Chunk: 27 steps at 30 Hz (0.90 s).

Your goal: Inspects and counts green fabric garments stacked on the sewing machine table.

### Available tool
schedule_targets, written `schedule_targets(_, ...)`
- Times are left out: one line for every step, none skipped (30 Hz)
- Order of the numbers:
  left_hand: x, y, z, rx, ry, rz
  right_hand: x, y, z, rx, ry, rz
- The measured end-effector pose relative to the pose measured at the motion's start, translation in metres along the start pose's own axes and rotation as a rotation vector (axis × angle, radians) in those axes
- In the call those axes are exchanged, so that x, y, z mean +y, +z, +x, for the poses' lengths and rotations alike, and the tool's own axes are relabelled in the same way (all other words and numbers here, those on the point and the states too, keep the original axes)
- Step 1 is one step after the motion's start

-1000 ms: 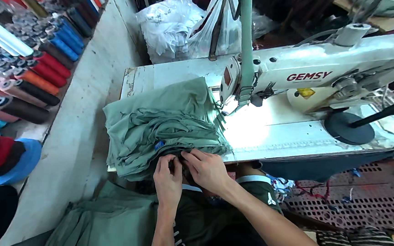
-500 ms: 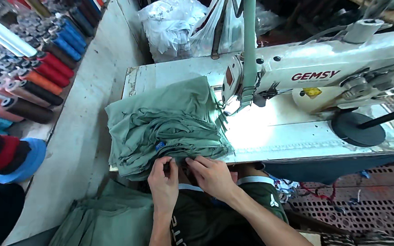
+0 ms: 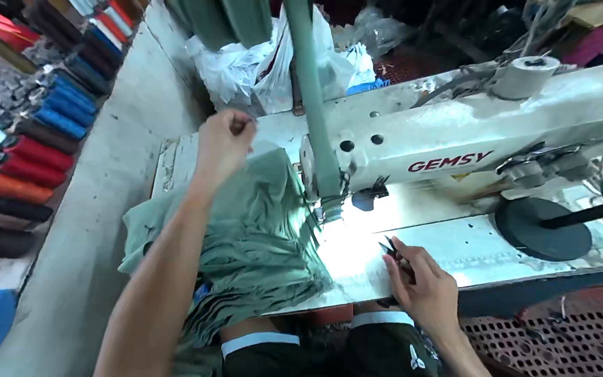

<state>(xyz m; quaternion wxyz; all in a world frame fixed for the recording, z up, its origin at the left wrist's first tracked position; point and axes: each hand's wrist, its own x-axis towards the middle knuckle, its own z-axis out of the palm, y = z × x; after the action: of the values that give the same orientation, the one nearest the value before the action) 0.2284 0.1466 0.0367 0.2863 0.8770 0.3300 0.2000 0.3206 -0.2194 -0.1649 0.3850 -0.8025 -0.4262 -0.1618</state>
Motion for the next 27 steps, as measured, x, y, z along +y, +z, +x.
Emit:
schedule_targets(0.002, 0.006, 0.032, 0.005, -0.004, 0.039, 0.000, 0.002, 0.000, 0.008, -0.009, -0.008)
schedule_targets(0.003, 0.011, 0.062, 0.016, 0.004, 0.090, 0.001, 0.003, -0.001, 0.011, -0.014, -0.007)
schedule_targets(0.003, 0.017, 0.089, 0.030, 0.019, 0.134, 0.001, 0.003, -0.002, 0.013, -0.010, 0.004)
schedule_targets(-0.003, 0.024, 0.118, 0.048, 0.036, 0.163, 0.003, 0.003, -0.002, 0.018, -0.003, 0.017)
schedule_targets(-0.008, 0.031, 0.146, 0.053, 0.021, 0.201, 0.003, 0.004, -0.002, 0.025, 0.004, 0.021)
schedule_targets(-0.008, 0.038, 0.167, 0.048, -0.015, 0.246, 0.003, 0.004, -0.002, 0.035, 0.010, 0.017)
schedule_targets(-0.009, 0.044, 0.182, 0.067, -0.035, 0.289, 0.003, 0.006, -0.002, 0.045, 0.018, 0.010)
schedule_targets(-0.015, 0.050, 0.197, 0.096, -0.025, 0.324, 0.002, 0.007, -0.002, 0.050, 0.026, 0.005)
schedule_targets(-0.026, 0.055, 0.211, 0.126, 0.007, 0.342, 0.002, 0.007, -0.002, 0.050, 0.031, 0.003)
schedule_targets(-0.033, 0.059, 0.220, 0.157, 0.024, 0.334, 0.002, 0.008, -0.002, 0.047, 0.034, 0.003)
schedule_targets(-0.035, 0.060, 0.223, 0.177, 0.024, 0.333, 0.002, 0.008, -0.003, 0.047, 0.034, 0.001)
schedule_targets(-0.034, 0.059, 0.221, 0.190, 0.011, 0.321, 0.001, 0.008, -0.003, 0.048, 0.032, -0.003)
schedule_targets(-0.029, 0.055, 0.214, 0.196, -0.020, 0.272, 0.001, 0.008, -0.003, 0.049, 0.027, -0.003)
schedule_targets(-0.025, 0.048, 0.203, 0.208, -0.049, 0.176, 0.001, 0.008, -0.003, 0.050, 0.024, 0.000)
schedule_targets(-0.021, 0.039, 0.187, 0.205, -0.047, 0.097, 0.001, 0.007, -0.003, 0.048, 0.024, 0.001)
schedule_targets(-0.020, 0.029, 0.167, 0.195, -0.025, 0.043, 0.000, 0.005, -0.003, 0.035, 0.032, 0.005)
schedule_targets(-0.018, 0.016, 0.140, 0.200, -0.009, 0.032, -0.002, 0.003, -0.004, 0.019, 0.047, 0.006)
schedule_targets(-0.017, 0.004, 0.110, 0.202, 0.013, 0.033, -0.003, 0.001, -0.005, -0.002, 0.059, 0.008)
schedule_targets(-0.020, -0.008, 0.080, 0.202, 0.043, 0.008, -0.006, -0.001, -0.005, -0.024, 0.063, 0.028)
schedule_targets(-0.021, -0.020, 0.045, 0.224, 0.083, -0.049, -0.010, -0.001, -0.006, -0.057, 0.051, 0.075)
schedule_targets(-0.020, -0.032, 0.006, 0.267, 0.151, -0.135, -0.021, -0.001, -0.008, -0.112, 0.028, 0.153)
schedule_targets(-0.018, -0.045, -0.038, 0.317, 0.233, -0.246, -0.038, -0.003, -0.011, -0.225, -0.001, 0.276)
schedule_targets(-0.014, -0.058, -0.085, 0.369, 0.304, -0.368, -0.060, -0.004, -0.018, -0.381, -0.033, 0.425)
schedule_targets(-0.011, -0.073, -0.136, 0.441, 0.342, -0.510, -0.087, -0.002, -0.029, -0.572, -0.047, 0.603)
schedule_targets(-0.008, -0.086, -0.189, 0.548, 0.366, -0.663, -0.116, 0.002, -0.043, -0.794, -0.028, 0.803)
schedule_targets(-0.007, -0.096, -0.239, 0.708, 0.412, -0.860, -0.144, 0.008, -0.058, -1.028, 0.028, 0.999)
schedule_targets(-0.002, -0.101, -0.279, 0.887, 0.478, -1.038, -0.171, 0.016, -0.075, -1.240, 0.124, 1.164)
